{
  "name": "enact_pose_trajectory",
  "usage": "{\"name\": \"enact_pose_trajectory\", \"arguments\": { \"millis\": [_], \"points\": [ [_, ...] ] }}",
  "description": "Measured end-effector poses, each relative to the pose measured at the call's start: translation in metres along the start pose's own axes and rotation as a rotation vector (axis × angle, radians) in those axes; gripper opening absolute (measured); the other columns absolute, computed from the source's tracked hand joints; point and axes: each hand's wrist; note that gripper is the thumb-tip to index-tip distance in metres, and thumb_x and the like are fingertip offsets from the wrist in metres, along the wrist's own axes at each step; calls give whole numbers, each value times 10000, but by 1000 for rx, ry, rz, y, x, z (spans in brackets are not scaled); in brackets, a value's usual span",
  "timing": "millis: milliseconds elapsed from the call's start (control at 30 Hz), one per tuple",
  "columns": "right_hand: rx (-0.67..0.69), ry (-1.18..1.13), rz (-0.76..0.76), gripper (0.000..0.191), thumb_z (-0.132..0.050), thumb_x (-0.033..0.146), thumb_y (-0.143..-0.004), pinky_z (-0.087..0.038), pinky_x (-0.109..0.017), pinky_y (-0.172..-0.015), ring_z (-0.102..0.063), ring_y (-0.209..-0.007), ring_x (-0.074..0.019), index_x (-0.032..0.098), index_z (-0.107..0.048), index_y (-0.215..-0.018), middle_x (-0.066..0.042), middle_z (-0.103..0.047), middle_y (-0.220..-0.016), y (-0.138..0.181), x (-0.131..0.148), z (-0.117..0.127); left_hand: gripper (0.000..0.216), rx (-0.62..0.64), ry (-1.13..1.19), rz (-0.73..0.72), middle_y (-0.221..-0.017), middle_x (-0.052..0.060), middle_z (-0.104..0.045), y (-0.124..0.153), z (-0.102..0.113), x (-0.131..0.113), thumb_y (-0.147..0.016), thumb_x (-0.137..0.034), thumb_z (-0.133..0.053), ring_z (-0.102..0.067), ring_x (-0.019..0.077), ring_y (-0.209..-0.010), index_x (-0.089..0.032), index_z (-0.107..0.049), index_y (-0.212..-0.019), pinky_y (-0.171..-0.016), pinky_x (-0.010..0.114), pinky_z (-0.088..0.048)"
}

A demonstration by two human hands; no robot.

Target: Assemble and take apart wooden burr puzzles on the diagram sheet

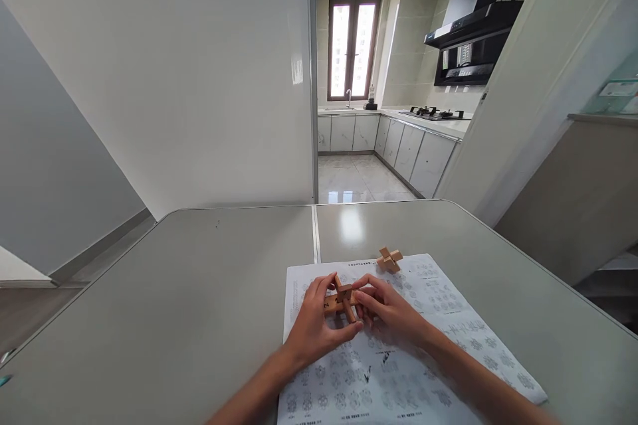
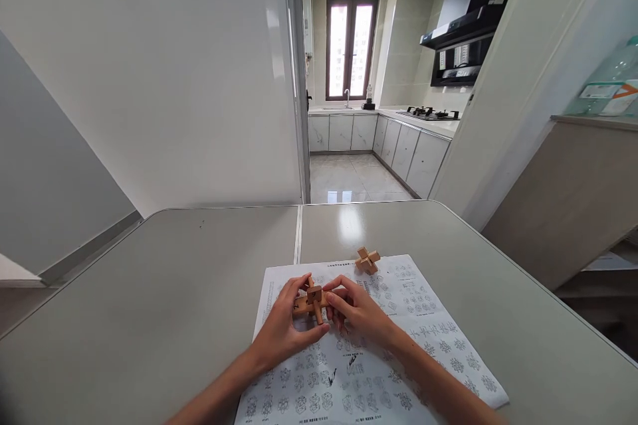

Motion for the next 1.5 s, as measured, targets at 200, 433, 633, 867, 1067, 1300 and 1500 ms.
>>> {"name": "enact_pose_trajectory", "arguments": {
  "millis": [200, 433, 633, 867, 1067, 1300, 1500],
  "points": [
    [8, 37, -19, 440, -623, 638, -930, -426, -222, -459, -516, -510, -103, 214, -562, -1033, 39, -621, -692, -1, 3, 3, 683, -24, -19, -33, -1265, 103, -617, -2, -1, 1, -668, -275, -860, -608, 316, -1172, -237, -553, -1278, -1037, 488, -498],
    [55, 69, -45, 435, -628, 640, -928, -436, -231, -446, -532, -485, -105, 220, -540, -1004, 43, -629, -669, -2, 1, 8, 628, 7, -74, -10, -1182, 82, -619, -2, 0, 3, -651, -288, -857, -606, 289, -1094, -228, -545, -1194, -971, 466, -520],
    [84, 71, -57, 427, -607, 639, -941, -434, -237, -435, -553, -457, -103, 223, -534, -1000, 38, -653, -703, -2, -2, 9, 683, 36, -158, -57, -1224, 106, -602, -1, -1, 10, -660, -337, -858, -557, 327, -1167, -221, -535, -1251, -1020, 502, -491],
    [93, 92, -55, 451, -591, 663, -939, -445, -241, -453, -572, -478, -113, 225, -523, -1018, 44, -645, -687, -1, 0, 9, 756, 53, -88, -24, -1274, 129, -598, 0, 0, 11, -646, -377, -908, -547, 351, -1207, -229, -548, -1295, -1018, 522, -484],
    [168, 84, -38, 465, -546, 673, -958, -464, -254, -472, -603, -499, -136, 225, -484, -1062, 42, -654, -646, 0, 1, 4, 910, 57, -116, -47, -1207, 92, -666, -1, -1, 12, -538, -484, -979, -610, 329, -1103, -261, -580, -1324, -974, 506, -500],
    [157, 93, -22, 437, -678, 526, -938, -458, -232, -471, -532, -499, -97, 251, -431, -1172, 62, -635, -724, 3, -4, 0, 945, 75, -238, -76, -1100, 54, -687, -1, -1, 11, -630, -517, -934, -657, 282, -960, -290, -485, -1431, -908, 459, -527],
    [82, 127, -58, 410, -708, 426, -906, -448, -214, -426, -504, -458, -90, 262, -433, -1161, 81, -601, -695, 2, -7, 0, 621, 137, -134, -47, -1165, 36, -655, 1, 1, 12, -888, -329, -759, -670, 224, -985, -310, -452, -1427, -859, 352, -542]
  ]
}}
Point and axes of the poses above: each hand's wrist, its own y-axis away from the middle knuckle, its own z-axis out of the back of the hand, x = y × z
